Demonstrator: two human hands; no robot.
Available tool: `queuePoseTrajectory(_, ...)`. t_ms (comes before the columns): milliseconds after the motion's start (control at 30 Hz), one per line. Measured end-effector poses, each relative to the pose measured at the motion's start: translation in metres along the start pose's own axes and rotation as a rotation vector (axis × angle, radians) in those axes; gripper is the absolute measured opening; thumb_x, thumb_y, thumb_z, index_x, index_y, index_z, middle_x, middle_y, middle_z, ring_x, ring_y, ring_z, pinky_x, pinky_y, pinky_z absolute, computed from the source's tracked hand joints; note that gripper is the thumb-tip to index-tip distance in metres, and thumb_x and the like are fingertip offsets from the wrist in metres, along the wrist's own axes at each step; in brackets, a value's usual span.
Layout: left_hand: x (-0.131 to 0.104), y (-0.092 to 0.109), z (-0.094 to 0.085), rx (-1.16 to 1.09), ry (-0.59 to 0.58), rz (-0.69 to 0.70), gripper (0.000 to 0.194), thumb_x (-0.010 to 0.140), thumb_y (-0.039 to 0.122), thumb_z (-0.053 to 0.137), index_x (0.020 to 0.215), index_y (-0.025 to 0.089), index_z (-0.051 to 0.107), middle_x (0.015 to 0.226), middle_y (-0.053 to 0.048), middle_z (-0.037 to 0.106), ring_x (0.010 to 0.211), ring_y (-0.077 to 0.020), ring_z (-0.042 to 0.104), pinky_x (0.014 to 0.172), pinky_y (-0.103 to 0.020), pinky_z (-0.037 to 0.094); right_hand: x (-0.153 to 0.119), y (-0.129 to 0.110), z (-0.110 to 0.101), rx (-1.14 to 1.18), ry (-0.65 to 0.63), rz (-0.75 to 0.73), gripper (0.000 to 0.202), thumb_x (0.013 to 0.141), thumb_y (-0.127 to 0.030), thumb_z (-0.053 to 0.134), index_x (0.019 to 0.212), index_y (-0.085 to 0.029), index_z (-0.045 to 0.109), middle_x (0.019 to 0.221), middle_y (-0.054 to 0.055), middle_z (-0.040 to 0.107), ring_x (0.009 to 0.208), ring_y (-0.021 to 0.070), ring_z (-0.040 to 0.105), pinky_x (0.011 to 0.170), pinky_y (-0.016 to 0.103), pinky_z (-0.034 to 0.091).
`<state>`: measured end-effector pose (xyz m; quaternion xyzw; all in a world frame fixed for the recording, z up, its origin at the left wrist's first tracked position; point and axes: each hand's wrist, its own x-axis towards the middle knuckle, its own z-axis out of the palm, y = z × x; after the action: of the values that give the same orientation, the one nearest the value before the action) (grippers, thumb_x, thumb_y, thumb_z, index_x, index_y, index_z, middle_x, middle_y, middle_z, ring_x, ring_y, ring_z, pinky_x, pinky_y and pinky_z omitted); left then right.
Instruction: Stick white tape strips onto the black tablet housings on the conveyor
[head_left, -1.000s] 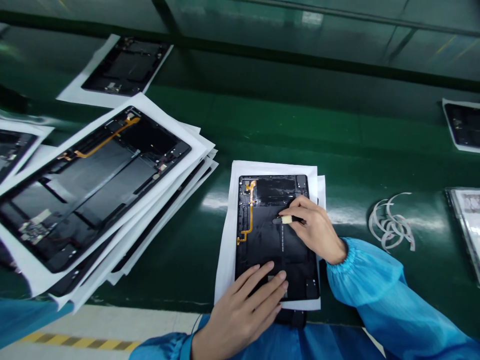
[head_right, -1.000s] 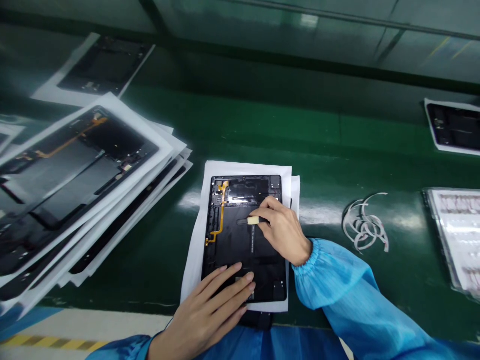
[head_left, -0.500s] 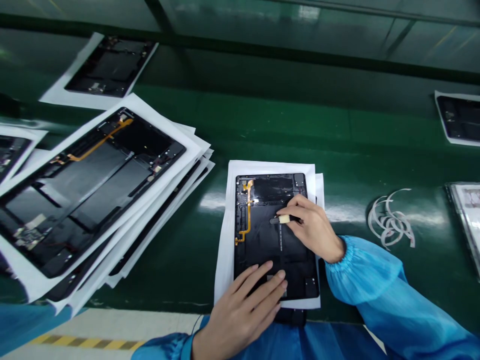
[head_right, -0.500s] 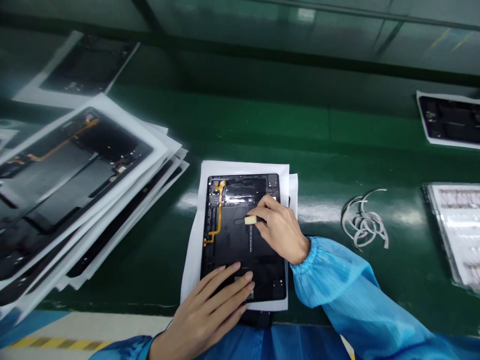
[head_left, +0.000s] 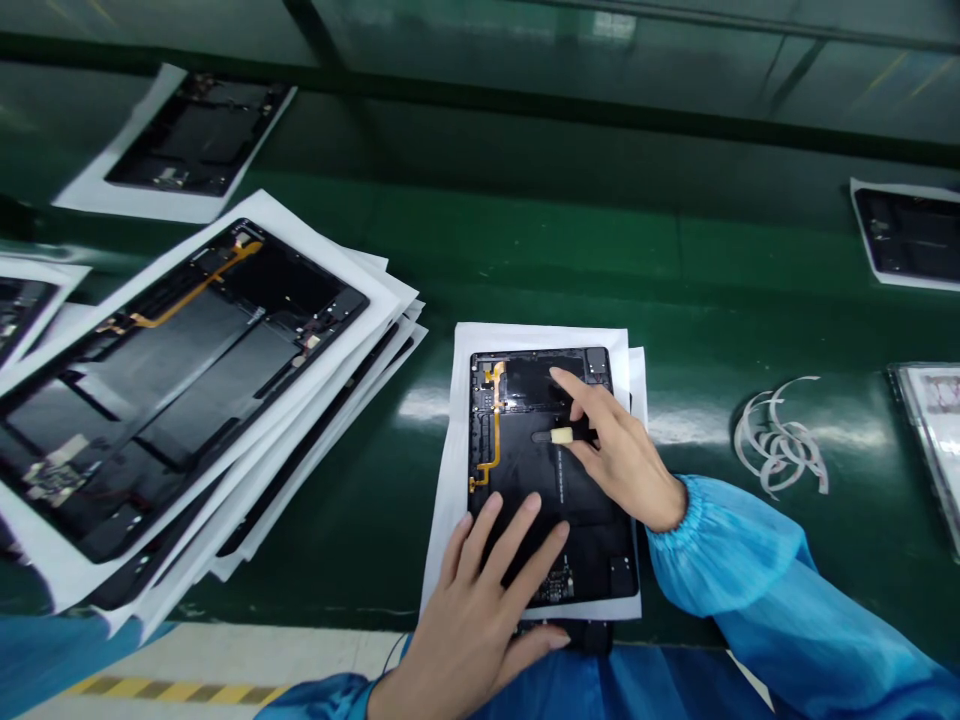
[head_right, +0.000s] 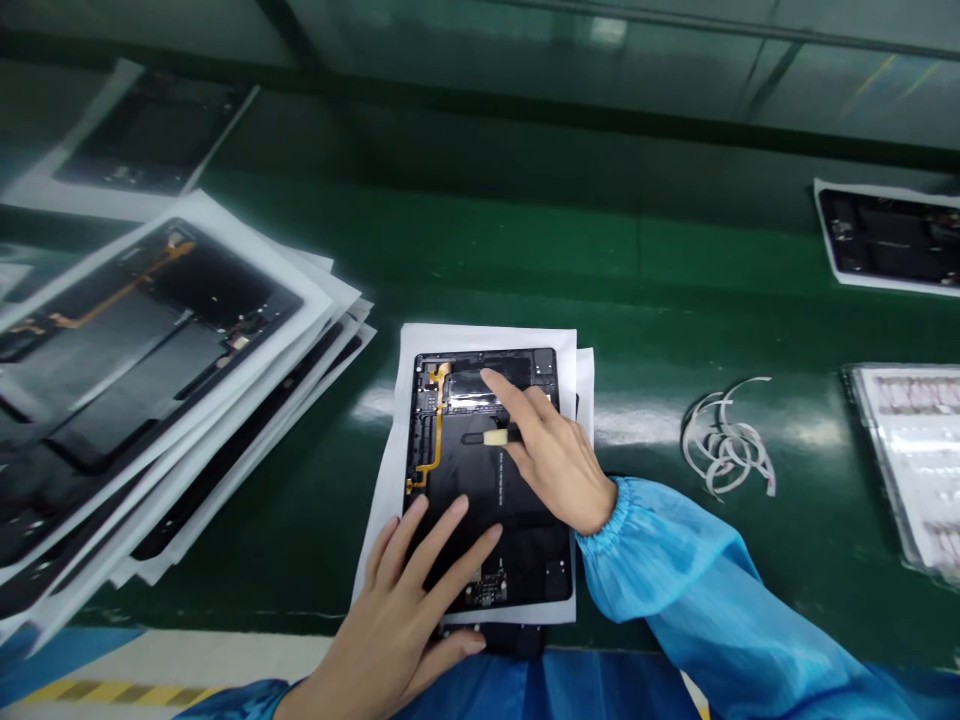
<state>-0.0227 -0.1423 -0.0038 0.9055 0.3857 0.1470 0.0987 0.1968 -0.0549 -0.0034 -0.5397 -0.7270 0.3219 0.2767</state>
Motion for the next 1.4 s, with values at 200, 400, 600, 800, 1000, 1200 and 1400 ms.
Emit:
queuePoseTrajectory(200, 0.040, -0.028, -0.004, 0.094, -0.044, -0.036, 0.063, 0.087, 0.066, 0.053, 0.141, 0.032, 0.052, 0.153, -0.010, 0.040, 0.139, -0.0391, 0.036, 0.115, -0.052, 0.022, 0.001, 0.006, 0.005, 0.035, 0.339, -0.027, 0.030, 0.093, -0.019, 0.052, 0.123, -0.026, 0.056, 0.080, -0.001, 0.054, 0.067, 0.0132, 0.055, 0.068, 0.027, 0.053)
queuePoseTrajectory(400, 0.078, -0.053, 0.000, 0.021, -0.058, -0.029, 0.055, 0.093, 0.054, 0.054, 0.142, 0.030, 0.049, 0.155, -0.013, 0.037, 0.143, -0.0411, 0.029, 0.110, -0.058, 0.031, 0.005, 0.012, 0.004, 0.007, 0.422, 0.051, 0.017, 0.095, -0.024, 0.051, 0.109, -0.023, 0.062, 0.072, -0.002, 0.054, 0.065, 0.0133, 0.055, 0.064, 0.026, 0.050)
queuePoseTrajectory(600, 0.084, -0.061, -0.002, -0.120, 0.000, -0.196, 0.035, 0.099, 0.035, 0.048, 0.131, 0.024, 0.053, 0.152, -0.013, 0.038, 0.145, -0.0364, 0.026, 0.111, -0.056, 0.032, 0.000, 0.013, -0.003, -0.037, 0.416, 0.090, 0.015, 0.095, -0.024, 0.051, 0.105, -0.023, 0.062, 0.074, -0.001, 0.060, 0.065, 0.0127, 0.059, 0.064, 0.024, 0.049)
queuePoseTrajectory(800, 0.045, -0.088, -0.017, -0.031, 0.119, -0.562, 0.020, 0.096, 0.040, 0.049, 0.095, 0.020, 0.053, 0.125, -0.016, 0.052, 0.133, -0.0413, 0.039, 0.100, -0.065, 0.037, -0.033, 0.011, -0.018, -0.231, 0.262, 0.186, 0.019, 0.094, -0.025, 0.050, 0.112, -0.022, 0.055, 0.073, 0.000, 0.063, 0.061, 0.0149, 0.065, 0.055, 0.023, 0.047)
queuePoseTrajectory(1000, 0.019, -0.070, -0.019, -0.242, 0.058, -0.617, 0.024, 0.097, 0.037, 0.046, 0.083, 0.022, 0.057, 0.125, -0.011, 0.050, 0.131, -0.0333, 0.041, 0.098, -0.052, 0.042, -0.040, 0.017, -0.009, -0.316, 0.221, 0.158, 0.023, 0.097, -0.028, 0.045, 0.118, -0.021, 0.051, 0.071, -0.001, 0.065, 0.052, 0.0154, 0.063, 0.051, 0.024, 0.043)
queuePoseTrajectory(1200, 0.035, -0.019, -0.034, -0.754, 0.236, -0.829, 0.024, 0.096, 0.039, 0.051, 0.080, 0.023, 0.043, 0.130, -0.006, 0.054, 0.086, -0.0168, 0.063, 0.059, -0.024, 0.050, -0.037, 0.019, -0.005, -0.294, 0.236, 0.160, 0.026, 0.098, -0.027, 0.040, 0.121, -0.020, 0.050, 0.072, -0.001, 0.067, 0.052, 0.0161, 0.064, 0.051, 0.025, 0.043)
queuePoseTrajectory(1400, 0.086, -0.065, -0.077, -0.703, 0.328, -0.714, 0.033, 0.081, 0.036, 0.068, 0.085, 0.025, 0.037, 0.124, -0.007, 0.059, 0.075, -0.0148, 0.065, 0.049, -0.021, 0.048, -0.030, 0.015, -0.014, -0.046, 0.423, 0.207, 0.026, 0.095, -0.023, 0.044, 0.121, -0.021, 0.048, 0.070, -0.003, 0.064, 0.051, 0.0139, 0.062, 0.051, 0.022, 0.045)
